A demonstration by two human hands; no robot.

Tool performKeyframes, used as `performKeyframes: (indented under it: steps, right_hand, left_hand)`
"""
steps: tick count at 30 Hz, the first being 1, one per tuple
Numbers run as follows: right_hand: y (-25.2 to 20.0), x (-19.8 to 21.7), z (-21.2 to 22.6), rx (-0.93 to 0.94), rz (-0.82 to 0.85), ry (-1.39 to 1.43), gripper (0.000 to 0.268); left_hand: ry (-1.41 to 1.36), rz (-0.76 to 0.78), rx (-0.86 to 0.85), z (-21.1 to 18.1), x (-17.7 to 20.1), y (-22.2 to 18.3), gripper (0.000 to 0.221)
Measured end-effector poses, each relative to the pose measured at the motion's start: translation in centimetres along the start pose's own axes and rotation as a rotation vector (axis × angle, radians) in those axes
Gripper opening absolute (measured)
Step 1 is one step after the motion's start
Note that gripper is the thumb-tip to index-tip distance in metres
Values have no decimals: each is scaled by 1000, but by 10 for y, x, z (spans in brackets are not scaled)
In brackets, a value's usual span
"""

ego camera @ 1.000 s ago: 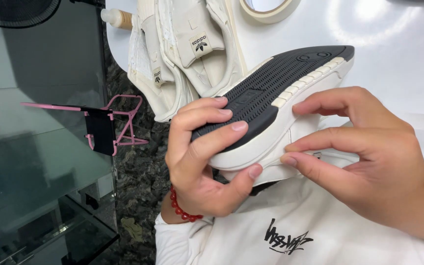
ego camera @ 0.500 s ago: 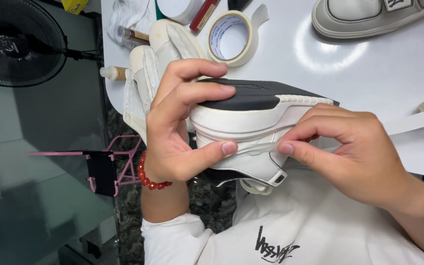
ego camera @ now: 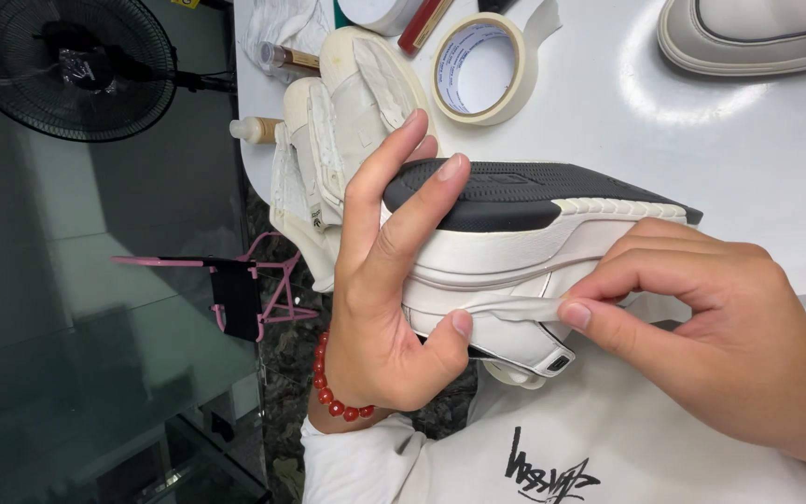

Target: Applying masking tape to the sole and edges of a sneaker in preparation for repair or customization.

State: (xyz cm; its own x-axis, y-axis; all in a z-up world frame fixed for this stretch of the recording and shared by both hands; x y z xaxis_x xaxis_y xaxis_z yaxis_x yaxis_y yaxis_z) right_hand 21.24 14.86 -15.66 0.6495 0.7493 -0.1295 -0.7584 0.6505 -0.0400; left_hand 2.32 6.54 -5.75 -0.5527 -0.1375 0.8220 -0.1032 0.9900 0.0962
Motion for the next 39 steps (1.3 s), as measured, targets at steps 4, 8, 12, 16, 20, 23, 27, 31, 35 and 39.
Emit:
performKeyframes:
  steps: [4, 8, 12, 16, 20, 23, 27, 31, 35, 39]
  right_hand:
    - [-3, -4, -3, -32, 5, 14, 9]
    - [1, -6, 0, -28, -16, -1, 9]
    - [7, -13, 7, -3, -44, -44, 11]
    - [13, -19, 14, 1, -62, -44, 12]
    - [14, -20, 14, -19, -101, -75, 16]
    - [15, -21, 15, 2, -110, -78, 14]
    - [16, -23, 16, 52, -124, -87, 11]
    - [17, -25, 18, 57, -137, -110, 9]
    - [18, -26, 21, 69, -146, -169, 9]
    - [17, -27, 21, 83, -163, -186, 10]
  left_hand:
    - [-17, 1, 22, 2, -3, -2, 68]
    - [-110, -25, 75, 8, -7, -2, 70]
    - [-125, -45, 139, 9, -5, -4, 68]
    - [-94, -55, 169, 9, -3, -3, 67]
    - [-65, -67, 162, 10, -4, -4, 67]
    - [-49, -73, 156, 11, -5, -5, 67]
    - [-48, -84, 142, 13, -7, -6, 67]
    - [-48, -86, 139, 12, -7, -8, 67]
    - [-27, -87, 137, 11, -7, -9, 70]
    - [19, -90, 118, 9, -7, -9, 75]
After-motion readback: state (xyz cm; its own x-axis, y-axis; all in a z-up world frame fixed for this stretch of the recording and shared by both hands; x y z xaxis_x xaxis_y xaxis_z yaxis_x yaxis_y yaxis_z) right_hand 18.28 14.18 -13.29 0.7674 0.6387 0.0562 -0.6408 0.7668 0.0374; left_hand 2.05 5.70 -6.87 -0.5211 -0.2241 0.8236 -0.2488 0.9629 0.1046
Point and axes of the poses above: each hand's wrist, its own y-axis towards the middle knuckle, its own x-axis out of the back of the hand, z = x × y, the point moved 5 cm from there along y, towards the middle knuckle, and after that the axes turned 12 degrees about y, right-handed, at the moved point
